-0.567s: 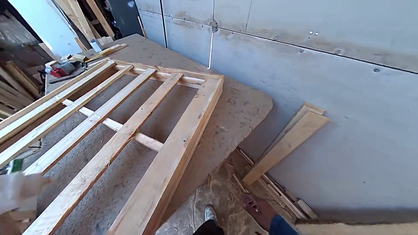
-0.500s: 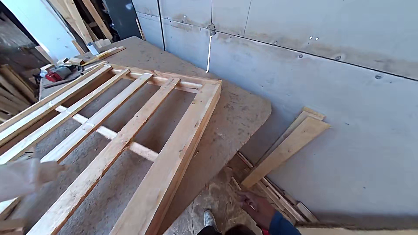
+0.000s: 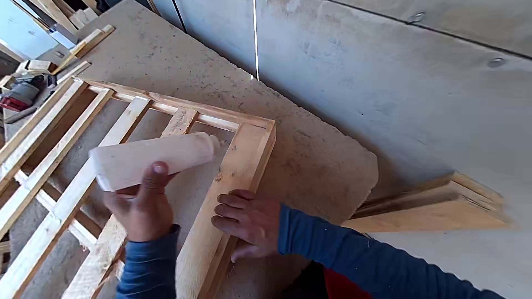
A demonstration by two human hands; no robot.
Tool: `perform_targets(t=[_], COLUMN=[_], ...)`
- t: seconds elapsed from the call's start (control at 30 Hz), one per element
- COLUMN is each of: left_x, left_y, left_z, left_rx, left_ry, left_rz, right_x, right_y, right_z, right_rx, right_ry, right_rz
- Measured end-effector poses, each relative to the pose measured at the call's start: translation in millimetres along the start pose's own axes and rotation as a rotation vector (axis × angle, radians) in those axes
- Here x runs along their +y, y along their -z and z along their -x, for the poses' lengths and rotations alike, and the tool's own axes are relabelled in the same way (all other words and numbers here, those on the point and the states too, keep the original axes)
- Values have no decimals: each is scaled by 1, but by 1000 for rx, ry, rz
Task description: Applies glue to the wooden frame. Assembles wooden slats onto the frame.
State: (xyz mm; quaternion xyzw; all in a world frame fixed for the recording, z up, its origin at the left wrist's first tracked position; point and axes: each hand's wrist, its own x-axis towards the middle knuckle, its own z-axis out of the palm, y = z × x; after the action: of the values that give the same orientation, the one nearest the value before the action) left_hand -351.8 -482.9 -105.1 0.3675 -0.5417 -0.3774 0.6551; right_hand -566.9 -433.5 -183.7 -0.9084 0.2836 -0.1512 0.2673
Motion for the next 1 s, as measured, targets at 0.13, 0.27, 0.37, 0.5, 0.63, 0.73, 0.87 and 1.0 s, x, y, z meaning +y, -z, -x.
perform_targets(t=[0.13, 0.27, 0.37, 0.5, 0.63, 0.73, 0.87, 1.0], left_x=[-48, -76, -88, -86, -83, -96, -106, -110], left_y=[-50, -73, -84, -94, -89, -84, -108, -78], left_z=[-14, -11, -8, -1, 0, 7, 5, 4], left_rx=[20, 7, -42, 3, 92, 19, -62, 3], left_ry=[47, 64, 74, 89, 74, 126, 153, 23], left_rz=[-52, -139, -161, -242, -396, -439, -525, -502], right_x=[50, 62, 57, 54, 53, 53, 57, 53], right_y=[-8, -24, -31, -50, -61, -61, -57, -57], right_z=[-20, -18, -16, -14, -13, -12, -12, -7], right_rx=[-42, 149, 291, 370, 386, 394, 386, 341], right_ry=[11, 85, 106, 121, 156, 173, 181, 205], right_rz=[-53, -92, 0, 104, 153, 154, 158, 173])
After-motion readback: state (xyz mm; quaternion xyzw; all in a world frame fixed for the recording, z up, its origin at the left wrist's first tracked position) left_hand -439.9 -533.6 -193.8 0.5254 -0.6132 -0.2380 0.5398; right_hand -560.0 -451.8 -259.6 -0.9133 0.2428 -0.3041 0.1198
